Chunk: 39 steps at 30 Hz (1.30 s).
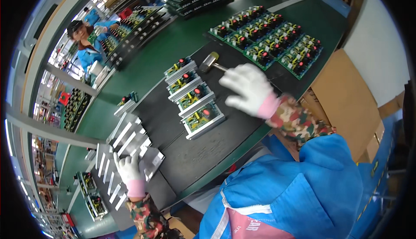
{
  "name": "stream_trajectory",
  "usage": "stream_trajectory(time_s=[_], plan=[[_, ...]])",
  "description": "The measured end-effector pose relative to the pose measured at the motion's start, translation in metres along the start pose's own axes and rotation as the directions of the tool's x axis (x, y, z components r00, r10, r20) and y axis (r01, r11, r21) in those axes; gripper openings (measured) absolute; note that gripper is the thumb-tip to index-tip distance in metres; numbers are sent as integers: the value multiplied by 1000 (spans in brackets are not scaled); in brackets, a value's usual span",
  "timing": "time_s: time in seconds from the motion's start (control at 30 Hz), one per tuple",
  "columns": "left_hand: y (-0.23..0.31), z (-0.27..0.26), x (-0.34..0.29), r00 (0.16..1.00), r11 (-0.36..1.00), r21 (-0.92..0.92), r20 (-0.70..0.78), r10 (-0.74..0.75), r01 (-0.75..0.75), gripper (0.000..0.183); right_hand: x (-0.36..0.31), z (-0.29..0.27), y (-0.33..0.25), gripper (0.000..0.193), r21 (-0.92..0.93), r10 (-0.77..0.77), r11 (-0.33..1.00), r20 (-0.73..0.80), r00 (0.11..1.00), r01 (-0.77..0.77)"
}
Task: Inspecting and arranging electronic components on a production line.
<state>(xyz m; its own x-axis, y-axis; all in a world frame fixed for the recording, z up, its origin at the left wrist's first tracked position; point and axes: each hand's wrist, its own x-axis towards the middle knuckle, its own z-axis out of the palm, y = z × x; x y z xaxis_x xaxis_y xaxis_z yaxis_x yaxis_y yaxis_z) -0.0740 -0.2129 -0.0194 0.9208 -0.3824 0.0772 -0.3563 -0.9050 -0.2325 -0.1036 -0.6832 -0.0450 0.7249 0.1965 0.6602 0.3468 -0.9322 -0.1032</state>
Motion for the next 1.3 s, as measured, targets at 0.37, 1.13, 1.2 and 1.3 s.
stream_trajectory(time_s=[0.37, 1.13, 1.2, 1.3], plan=[[85, -6, 13, 929, 812, -474, -39, 367, -341, 54, -79, -67, 180, 50, -728, 884, 405, 157, 440, -554], [131, 21, -18, 921, 811, -437, -212, 328, -389, 51, -61, -4, -89, 23, 99, -70, 994, 314, 947, 40], [131, 21, -19, 921, 805, -448, -213, 328, -390, 51, -61, 2, -94, 24, 83, -61, 996, 356, 933, 33], [132, 19, -20, 921, 812, -436, -209, 328, -388, 49, -59, 8, -99, 27, 58, -91, 995, 356, 930, 75]])
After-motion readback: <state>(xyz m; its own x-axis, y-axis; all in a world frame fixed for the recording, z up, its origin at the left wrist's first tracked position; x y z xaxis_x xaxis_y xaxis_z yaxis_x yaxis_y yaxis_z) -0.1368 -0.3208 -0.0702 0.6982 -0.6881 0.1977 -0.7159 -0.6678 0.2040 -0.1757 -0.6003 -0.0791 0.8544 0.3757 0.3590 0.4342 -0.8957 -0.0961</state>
